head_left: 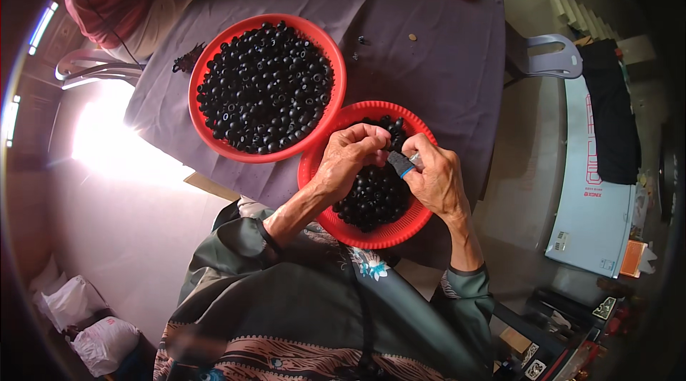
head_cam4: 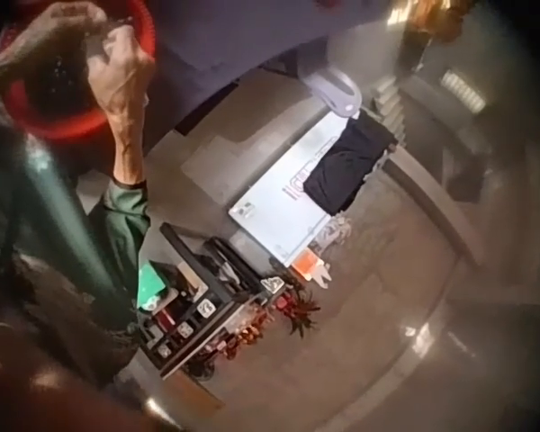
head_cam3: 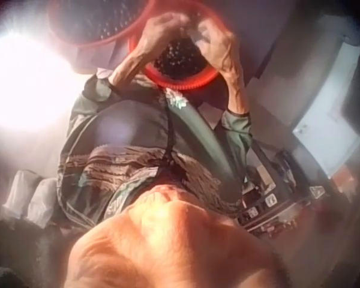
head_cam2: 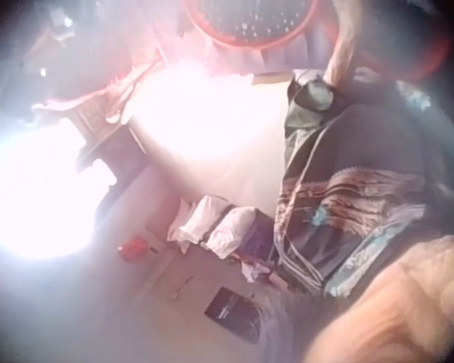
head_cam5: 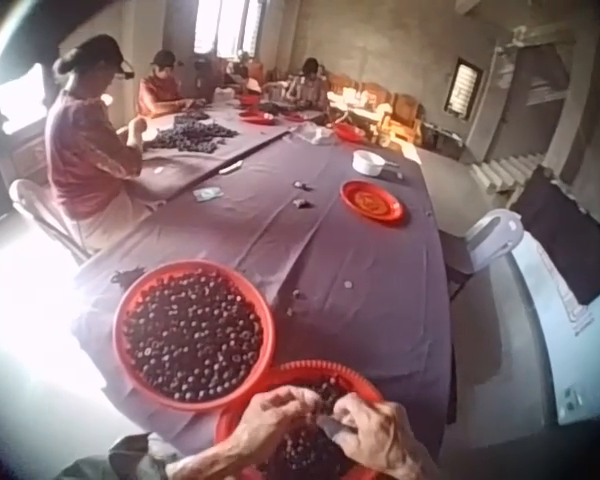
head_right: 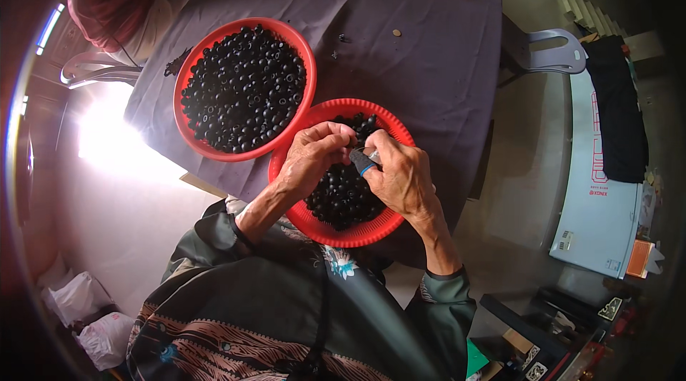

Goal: The person inspects and sorts small black plastic components by hand within red containers.

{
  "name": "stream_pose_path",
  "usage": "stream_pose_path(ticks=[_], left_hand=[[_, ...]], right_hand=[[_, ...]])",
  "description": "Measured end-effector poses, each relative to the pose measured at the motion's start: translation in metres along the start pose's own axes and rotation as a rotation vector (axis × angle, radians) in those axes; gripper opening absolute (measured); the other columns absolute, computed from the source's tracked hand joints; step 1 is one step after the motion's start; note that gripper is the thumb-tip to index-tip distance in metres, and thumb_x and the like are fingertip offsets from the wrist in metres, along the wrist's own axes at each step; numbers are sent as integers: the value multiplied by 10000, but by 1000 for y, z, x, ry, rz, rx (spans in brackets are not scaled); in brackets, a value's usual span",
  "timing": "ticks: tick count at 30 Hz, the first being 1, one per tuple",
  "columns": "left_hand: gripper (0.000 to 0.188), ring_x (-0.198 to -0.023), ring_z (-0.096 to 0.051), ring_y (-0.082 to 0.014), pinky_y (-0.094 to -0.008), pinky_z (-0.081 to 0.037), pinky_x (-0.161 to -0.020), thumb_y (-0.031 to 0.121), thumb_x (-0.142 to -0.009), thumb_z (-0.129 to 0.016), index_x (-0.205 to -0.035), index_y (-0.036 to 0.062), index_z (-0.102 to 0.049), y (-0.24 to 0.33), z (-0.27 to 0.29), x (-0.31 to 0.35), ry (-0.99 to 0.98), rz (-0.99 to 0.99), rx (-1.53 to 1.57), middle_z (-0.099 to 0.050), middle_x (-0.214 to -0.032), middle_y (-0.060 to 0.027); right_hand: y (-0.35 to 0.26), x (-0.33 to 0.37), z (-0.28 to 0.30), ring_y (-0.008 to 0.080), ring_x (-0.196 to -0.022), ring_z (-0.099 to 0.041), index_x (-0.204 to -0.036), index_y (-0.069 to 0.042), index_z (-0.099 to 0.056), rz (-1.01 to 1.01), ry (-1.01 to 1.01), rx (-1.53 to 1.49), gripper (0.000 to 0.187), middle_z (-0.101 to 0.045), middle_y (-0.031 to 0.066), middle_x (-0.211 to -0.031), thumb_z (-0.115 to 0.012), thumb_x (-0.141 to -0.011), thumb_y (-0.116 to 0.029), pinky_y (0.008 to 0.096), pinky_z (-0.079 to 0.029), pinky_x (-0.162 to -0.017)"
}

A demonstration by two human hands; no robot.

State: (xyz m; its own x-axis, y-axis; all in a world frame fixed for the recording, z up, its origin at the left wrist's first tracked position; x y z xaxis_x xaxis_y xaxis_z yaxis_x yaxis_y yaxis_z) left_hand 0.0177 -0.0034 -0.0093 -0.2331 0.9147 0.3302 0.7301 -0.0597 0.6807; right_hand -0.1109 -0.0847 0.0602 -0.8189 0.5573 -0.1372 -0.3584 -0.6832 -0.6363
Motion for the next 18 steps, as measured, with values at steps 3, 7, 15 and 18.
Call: stream_pose_path(ticks=[3, 7, 15, 18], left_hand=[[159, -785, -583, -120, -269, -487, -708, 80, -832, -579, -967, -3, -591, 1, 5, 4, -74, -71, -295, -592, -883, -44], [339, -823, -617, -204, -306, -503, -727, 38, -727, -653, -1059, 22, -584, 20, -11, 19, -70, -493, -1093, -586, -1023, -112], [410, -1019, -511, -319, -395, -421, -869, 204, -747, -667, -1126, 86, -564, 117, 43, -15, 186, -741, -1803, -543, -1140, -127], [466, -1084, -467, -310, -442, -396, -883, 290, -754, -657, -1181, 148, -538, 122, 61, -30, 252, -667, -1905, -494, -1208, -105]], right_hand=[[5, 4, -2, 296, -603, -616, -854, -47, -506, -49, -28, -11, 217, -603, 108, -680, -606, -665, -14, 367, -484, -533], [13, 8, -6, 304, -610, -615, -864, -45, -510, -80, -68, 20, 199, -597, 121, -669, -588, -682, -27, 370, -486, -543], [16, 11, -1, 195, -497, -544, -827, -22, -518, -81, 17, 4, 197, -567, 101, -631, -673, -763, -125, 303, -426, -490], [16, 10, 1, 154, -485, -511, -824, -19, -518, -93, 67, -41, 207, -559, 96, -619, -676, -774, -143, 291, -413, -479]])
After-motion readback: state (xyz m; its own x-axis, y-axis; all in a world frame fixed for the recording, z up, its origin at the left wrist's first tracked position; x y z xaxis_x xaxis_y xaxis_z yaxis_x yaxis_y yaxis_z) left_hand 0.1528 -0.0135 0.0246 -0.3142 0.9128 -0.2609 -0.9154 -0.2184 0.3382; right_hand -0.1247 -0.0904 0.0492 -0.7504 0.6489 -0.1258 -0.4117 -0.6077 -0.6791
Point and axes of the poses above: each hand's wrist, its own x-axis away from the middle knuckle, its own z-axis out of the back of the hand, y = z × x, the point moved 2 cm from there along -x, towards the middle knuckle
